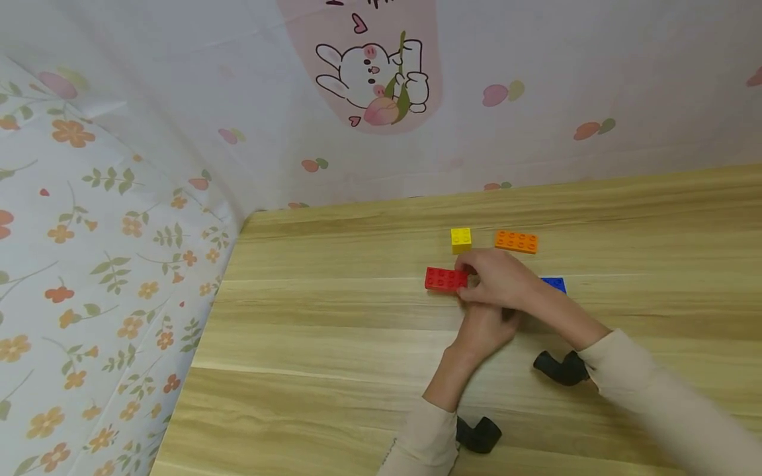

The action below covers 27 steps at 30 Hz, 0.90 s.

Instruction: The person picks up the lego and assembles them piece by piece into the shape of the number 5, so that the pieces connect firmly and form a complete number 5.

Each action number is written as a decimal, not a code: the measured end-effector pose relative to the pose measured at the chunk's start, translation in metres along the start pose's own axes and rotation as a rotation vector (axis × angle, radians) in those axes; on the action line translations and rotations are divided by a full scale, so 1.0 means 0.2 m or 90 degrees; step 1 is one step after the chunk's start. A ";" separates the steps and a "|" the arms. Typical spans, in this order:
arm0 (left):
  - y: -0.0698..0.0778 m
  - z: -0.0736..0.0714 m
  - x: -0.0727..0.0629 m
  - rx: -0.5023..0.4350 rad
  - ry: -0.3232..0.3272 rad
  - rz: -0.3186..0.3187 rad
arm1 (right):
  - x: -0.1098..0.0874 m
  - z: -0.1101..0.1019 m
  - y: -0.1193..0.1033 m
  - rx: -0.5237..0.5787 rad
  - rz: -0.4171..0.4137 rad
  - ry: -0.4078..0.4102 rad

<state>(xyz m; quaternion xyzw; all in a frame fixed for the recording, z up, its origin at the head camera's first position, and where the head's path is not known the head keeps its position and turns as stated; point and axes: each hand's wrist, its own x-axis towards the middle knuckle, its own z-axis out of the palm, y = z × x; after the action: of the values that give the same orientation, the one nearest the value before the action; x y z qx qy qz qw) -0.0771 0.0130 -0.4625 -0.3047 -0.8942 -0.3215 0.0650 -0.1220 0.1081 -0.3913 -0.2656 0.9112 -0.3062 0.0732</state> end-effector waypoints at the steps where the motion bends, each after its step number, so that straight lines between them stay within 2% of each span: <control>1: 0.00 0.00 0.01 0.000 0.003 0.007 | -0.01 -0.02 0.00 0.011 0.008 0.007; 6: -0.03 -0.02 0.02 -0.047 -0.007 0.033 | -0.08 -0.13 0.02 0.043 0.023 0.031; 13: -0.05 -0.08 -0.03 -0.070 -0.046 -0.008 | -0.18 -0.21 0.08 0.024 0.015 0.084; 20: -0.08 -0.16 -0.08 -0.129 -0.078 -0.064 | -0.27 -0.21 0.13 0.030 0.013 0.119; 23: -0.10 -0.17 -0.09 -0.160 -0.076 -0.073 | -0.31 -0.20 0.14 0.047 0.001 0.136; 27: -0.12 -0.18 -0.10 -0.233 -0.043 -0.094 | -0.36 -0.19 0.16 0.082 0.000 0.176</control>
<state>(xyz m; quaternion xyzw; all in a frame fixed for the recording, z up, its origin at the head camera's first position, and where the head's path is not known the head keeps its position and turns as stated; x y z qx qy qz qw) -0.0785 -0.0332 -0.4542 -0.2557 -0.8424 -0.4722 -0.0455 -0.0859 0.1874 -0.3828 -0.2157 0.8910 -0.3978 -0.0361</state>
